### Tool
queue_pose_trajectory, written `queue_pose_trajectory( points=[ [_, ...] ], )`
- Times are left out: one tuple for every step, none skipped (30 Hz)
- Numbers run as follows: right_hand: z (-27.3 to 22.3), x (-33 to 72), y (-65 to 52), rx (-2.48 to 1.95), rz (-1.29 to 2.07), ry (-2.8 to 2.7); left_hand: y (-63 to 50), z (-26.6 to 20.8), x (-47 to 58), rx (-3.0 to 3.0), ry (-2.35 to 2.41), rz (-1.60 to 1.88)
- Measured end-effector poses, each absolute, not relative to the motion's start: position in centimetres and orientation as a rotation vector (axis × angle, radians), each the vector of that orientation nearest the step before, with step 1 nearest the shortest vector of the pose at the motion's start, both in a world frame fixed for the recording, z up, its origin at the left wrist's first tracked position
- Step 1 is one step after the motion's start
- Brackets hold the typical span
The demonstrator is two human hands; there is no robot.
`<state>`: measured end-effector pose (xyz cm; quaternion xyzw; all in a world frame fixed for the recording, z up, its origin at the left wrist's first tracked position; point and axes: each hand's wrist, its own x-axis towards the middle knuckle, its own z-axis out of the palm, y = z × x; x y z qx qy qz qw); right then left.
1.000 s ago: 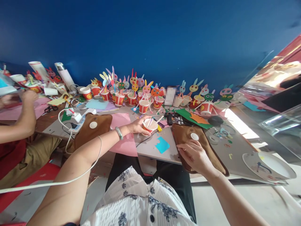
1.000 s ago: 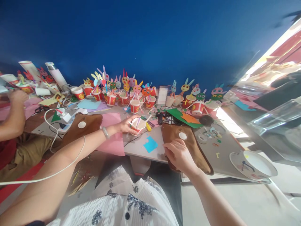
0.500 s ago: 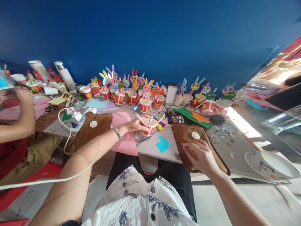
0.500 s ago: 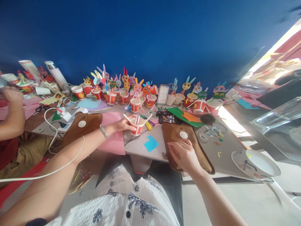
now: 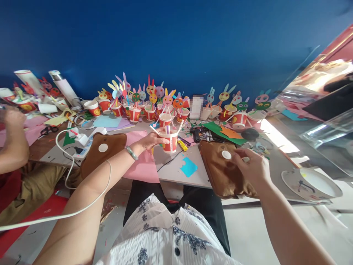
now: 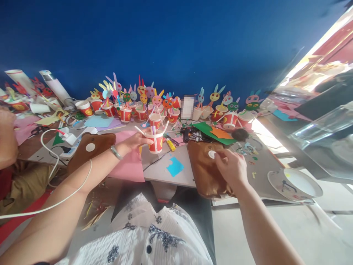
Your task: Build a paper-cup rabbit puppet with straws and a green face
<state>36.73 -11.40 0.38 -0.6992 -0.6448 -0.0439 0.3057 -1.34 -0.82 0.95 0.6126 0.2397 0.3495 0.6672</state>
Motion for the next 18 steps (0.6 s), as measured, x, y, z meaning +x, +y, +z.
queue_pose_trajectory(
  points=[
    [0.7,37.4,-11.1,-1.916,-0.053,-1.634,-0.6,1.1,-1.3,1.360,0.536,0.786],
    [1.0,38.1,-10.7,-1.969,0.005,-1.571,-0.5,1.3,-1.3,1.343,0.532,0.785],
    [1.2,38.7,-10.5,-2.017,0.060,-1.532,-0.3,1.5,-1.4,1.334,0.529,0.799],
    [1.4,39.3,-10.2,-2.062,0.104,-1.513,0.0,1.8,-1.4,1.329,0.527,0.822],
    [1.4,39.8,-10.0,-2.099,0.138,-1.508,0.2,2.2,-1.5,1.332,0.520,0.855],
    [1.3,40.2,-9.9,-2.125,0.160,-1.518,0.5,2.6,-1.7,1.337,0.512,0.886],
    [1.2,40.5,-9.8,-2.142,0.170,-1.532,0.7,3.0,-1.9,1.345,0.500,0.911],
    [0.9,40.6,-9.7,-2.148,0.178,-1.549,1.0,3.3,-2.1,1.355,0.484,0.926],
    [0.6,40.7,-9.7,-2.146,0.185,-1.566,1.3,3.6,-2.4,1.362,0.479,0.937],
    [0.3,40.6,-9.7,-2.139,0.190,-1.584,1.5,3.8,-2.7,1.364,0.474,0.940],
    [0.0,40.5,-9.7,-2.128,0.187,-1.605,1.8,3.8,-3.0,1.361,0.473,0.940],
    [-0.3,40.2,-9.7,-2.112,0.179,-1.632,2.0,3.7,-3.2,1.354,0.475,0.938],
    [-0.4,39.9,-9.7,-2.090,0.164,-1.668,2.2,3.5,-3.3,1.344,0.476,0.931],
    [-0.5,39.4,-9.6,-2.061,0.138,-1.711,2.3,3.2,-3.4,1.335,0.476,0.921],
    [-0.5,38.9,-9.5,-2.025,0.106,-1.764,2.3,2.8,-3.4,1.329,0.479,0.908],
    [-0.4,38.3,-9.4,-1.981,0.065,-1.824,2.4,2.4,-3.3,1.325,0.485,0.896],
    [-0.2,37.7,-9.2,-1.927,0.011,-1.883,2.3,2.1,-3.2,1.323,0.498,0.892],
    [0.0,37.0,-9.0,-1.867,-0.049,-1.941,2.2,1.8,-3.0,1.321,0.519,0.893]
  ],
)
